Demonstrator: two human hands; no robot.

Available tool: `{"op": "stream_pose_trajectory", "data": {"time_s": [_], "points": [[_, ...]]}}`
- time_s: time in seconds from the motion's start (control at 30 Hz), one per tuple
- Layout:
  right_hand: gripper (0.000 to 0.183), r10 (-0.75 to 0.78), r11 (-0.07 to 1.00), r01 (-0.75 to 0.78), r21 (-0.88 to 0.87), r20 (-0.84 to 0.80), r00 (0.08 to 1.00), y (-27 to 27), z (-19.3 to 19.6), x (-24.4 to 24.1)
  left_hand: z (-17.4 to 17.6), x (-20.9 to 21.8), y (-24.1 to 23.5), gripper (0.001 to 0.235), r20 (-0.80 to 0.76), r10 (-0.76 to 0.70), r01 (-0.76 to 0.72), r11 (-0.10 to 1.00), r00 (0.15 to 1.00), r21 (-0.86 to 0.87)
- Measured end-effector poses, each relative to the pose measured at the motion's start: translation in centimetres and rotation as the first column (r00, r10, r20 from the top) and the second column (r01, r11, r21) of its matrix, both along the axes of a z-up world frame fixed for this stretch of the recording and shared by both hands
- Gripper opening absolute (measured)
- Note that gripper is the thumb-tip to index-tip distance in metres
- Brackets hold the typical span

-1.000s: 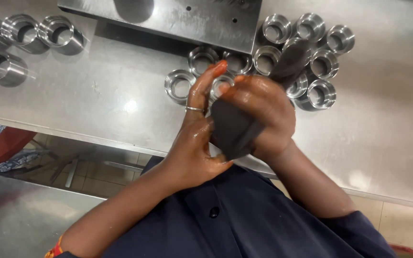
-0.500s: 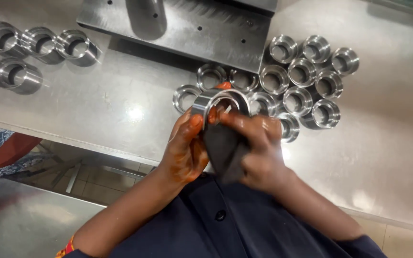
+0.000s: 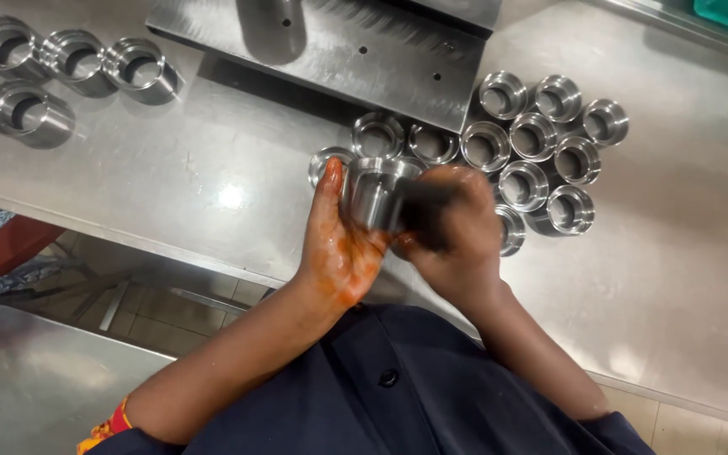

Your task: The recorder wipes machined metal rings with a cloth and checks their dimensions using a dial indicator gauge on a fabrication floor.

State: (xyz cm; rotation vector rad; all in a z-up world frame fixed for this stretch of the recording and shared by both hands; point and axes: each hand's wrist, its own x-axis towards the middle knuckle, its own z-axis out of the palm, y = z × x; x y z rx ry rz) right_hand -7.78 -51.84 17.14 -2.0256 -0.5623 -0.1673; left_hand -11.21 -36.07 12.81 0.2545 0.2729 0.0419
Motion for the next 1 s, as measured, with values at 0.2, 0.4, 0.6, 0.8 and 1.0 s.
{"op": "stream_pose_trajectory", "data": {"time_s": [0.2,0.4,0.6,0.8,1.0], "points": [[0.035,0.545,0.838,-0.482,-0.256,0.355,0.759,-2.2,-0.7,1.8,-2.2,-0.9,1.5,0.041,0.126,-0.043,0.069,0.976,0.991,-0.208],[0.023,0.484,0.835,-0.264,-0.483,0.415,0.771,1.1,3.4,2.2,-1.4,-0.7,0.9,0.036,0.010,-0.116,0.115,0.987,0.993,0.117],[0.028,0.578,0.810,-0.420,-0.409,0.436,0.690,3.8,0.2,0.9,-2.5,-1.3,4.3,0.041,-0.089,-0.011,0.024,0.989,0.996,0.146],[0.029,0.578,0.766,-0.496,-0.408,0.101,0.810,5.5,-1.1,5.0,-5.3,-1.1,6.6,0.050,0.076,-0.017,0.002,0.981,0.997,0.192],[0.030,0.308,0.892,-0.217,-0.397,0.179,0.934,3.5,-1.0,12.6,-5.6,-3.4,14.2,0.058,0.038,0.213,-0.126,0.413,0.976,0.902]]}}
